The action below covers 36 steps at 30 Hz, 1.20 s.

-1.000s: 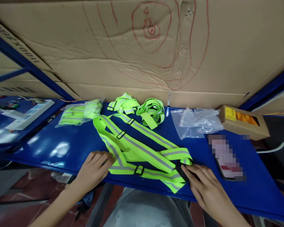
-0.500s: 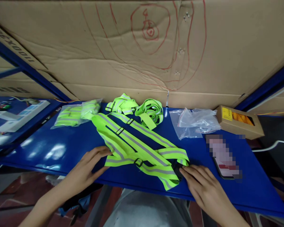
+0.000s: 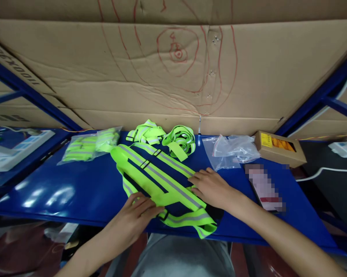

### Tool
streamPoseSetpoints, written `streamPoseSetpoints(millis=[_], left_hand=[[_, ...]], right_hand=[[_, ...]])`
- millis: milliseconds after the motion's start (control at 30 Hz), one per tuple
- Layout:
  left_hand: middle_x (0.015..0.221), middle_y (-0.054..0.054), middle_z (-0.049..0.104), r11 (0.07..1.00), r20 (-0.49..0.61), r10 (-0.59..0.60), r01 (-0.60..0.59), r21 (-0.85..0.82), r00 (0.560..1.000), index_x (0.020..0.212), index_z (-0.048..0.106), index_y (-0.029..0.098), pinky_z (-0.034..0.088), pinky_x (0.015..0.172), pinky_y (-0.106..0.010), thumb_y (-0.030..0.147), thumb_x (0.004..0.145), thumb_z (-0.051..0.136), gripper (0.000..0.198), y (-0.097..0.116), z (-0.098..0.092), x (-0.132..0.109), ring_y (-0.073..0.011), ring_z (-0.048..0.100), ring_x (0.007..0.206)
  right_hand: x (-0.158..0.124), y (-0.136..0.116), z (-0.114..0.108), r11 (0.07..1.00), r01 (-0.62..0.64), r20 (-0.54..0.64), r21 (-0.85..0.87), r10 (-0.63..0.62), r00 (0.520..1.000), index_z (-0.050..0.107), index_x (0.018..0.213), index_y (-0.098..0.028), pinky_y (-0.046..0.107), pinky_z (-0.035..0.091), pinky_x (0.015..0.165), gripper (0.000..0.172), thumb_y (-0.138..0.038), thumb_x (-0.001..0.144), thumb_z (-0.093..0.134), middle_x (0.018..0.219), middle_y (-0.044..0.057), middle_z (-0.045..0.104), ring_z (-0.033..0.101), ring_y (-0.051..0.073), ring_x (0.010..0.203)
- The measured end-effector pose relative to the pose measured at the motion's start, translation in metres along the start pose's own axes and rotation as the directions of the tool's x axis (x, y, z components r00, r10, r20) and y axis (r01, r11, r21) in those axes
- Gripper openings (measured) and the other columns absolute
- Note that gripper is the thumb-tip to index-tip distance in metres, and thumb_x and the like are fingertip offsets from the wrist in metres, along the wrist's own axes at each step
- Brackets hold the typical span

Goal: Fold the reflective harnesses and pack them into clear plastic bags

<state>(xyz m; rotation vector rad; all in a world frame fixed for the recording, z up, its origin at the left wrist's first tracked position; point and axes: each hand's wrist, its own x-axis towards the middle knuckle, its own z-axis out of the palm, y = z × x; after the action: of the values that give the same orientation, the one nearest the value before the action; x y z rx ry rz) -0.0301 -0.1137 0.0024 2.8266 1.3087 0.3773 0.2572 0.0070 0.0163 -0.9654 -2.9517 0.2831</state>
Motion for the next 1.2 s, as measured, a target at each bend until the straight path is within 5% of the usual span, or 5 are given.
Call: streamPoseSetpoints(millis=[167, 400, 700, 900, 1200], left_hand=[[0.081, -0.004, 0.066, 0.983, -0.288, 0.161, -0.129, 0.128, 0.944, 0.103, 0.066, 0.014, 0.045, 0.080, -0.041, 0.003, 0.096, 0.047, 0.023, 0.018, 0.010, -0.023, -0.0197, 0.058, 0.074], [0.067, -0.003, 0.059, 0.977, -0.393, 0.179, -0.115, 0.180, 0.902, 0.091, 0.066, 0.013, 0.044, 0.064, -0.038, 0.007, 0.095, 0.049, 0.019, 0.025, 0.022, -0.047, -0.0185, 0.053, 0.062], [0.074, -0.005, 0.063, 0.993, -0.315, 0.015, -0.051, -0.106, 0.949, 0.099, 0.065, 0.020, 0.052, 0.071, -0.036, 0.015, 0.093, 0.049, 0.018, 0.028, 0.020, -0.045, -0.0198, 0.061, 0.070], [0.094, -0.007, 0.072, 0.977, -0.304, -0.047, -0.020, -0.213, 0.951, 0.115, 0.062, 0.019, 0.050, 0.077, -0.034, 0.007, 0.096, 0.050, 0.025, -0.008, 0.003, -0.015, -0.0202, 0.066, 0.087], [0.164, -0.015, 0.041, 0.995, -0.031, -0.048, 0.045, -0.093, 0.998, 0.159, 0.038, 0.024, 0.029, 0.123, -0.054, 0.048, 0.105, 0.049, 0.060, -0.057, 0.048, 0.048, -0.0324, 0.037, 0.152]], right_hand=[[0.006, 0.003, 0.007, 1.000, 0.018, 0.047, 0.022, -0.019, 0.999, 0.072, 0.120, -0.021, 0.044, 0.049, 0.094, 0.023, -0.024, 0.101, 0.060, 0.113, 0.010, 0.072, 0.069, 0.028, 0.105], [0.000, 0.024, -0.001, 0.994, 0.040, -0.150, 0.098, -0.025, 0.988, 0.071, 0.117, -0.021, 0.034, 0.054, 0.084, 0.029, -0.011, 0.103, 0.048, 0.108, 0.008, 0.067, 0.069, 0.020, 0.094], [0.000, 0.025, 0.001, 0.999, -0.036, -0.353, -0.001, 0.033, 0.935, 0.071, 0.115, -0.020, 0.044, 0.049, 0.092, 0.023, -0.020, 0.105, 0.050, 0.112, 0.011, 0.070, 0.066, 0.026, 0.105], [-0.048, -0.014, -0.003, 0.989, 0.130, -0.361, 0.072, -0.096, 0.928, 0.069, 0.120, -0.021, 0.040, 0.051, 0.093, 0.025, -0.017, 0.105, 0.050, 0.108, 0.009, 0.075, 0.069, 0.022, 0.103], [-0.105, -0.010, 0.050, 0.991, -0.126, -0.271, 0.053, 0.136, 0.953, 0.058, 0.144, -0.025, 0.048, 0.052, 0.111, 0.039, -0.031, 0.106, 0.053, 0.143, 0.010, 0.065, 0.062, 0.026, 0.133]])
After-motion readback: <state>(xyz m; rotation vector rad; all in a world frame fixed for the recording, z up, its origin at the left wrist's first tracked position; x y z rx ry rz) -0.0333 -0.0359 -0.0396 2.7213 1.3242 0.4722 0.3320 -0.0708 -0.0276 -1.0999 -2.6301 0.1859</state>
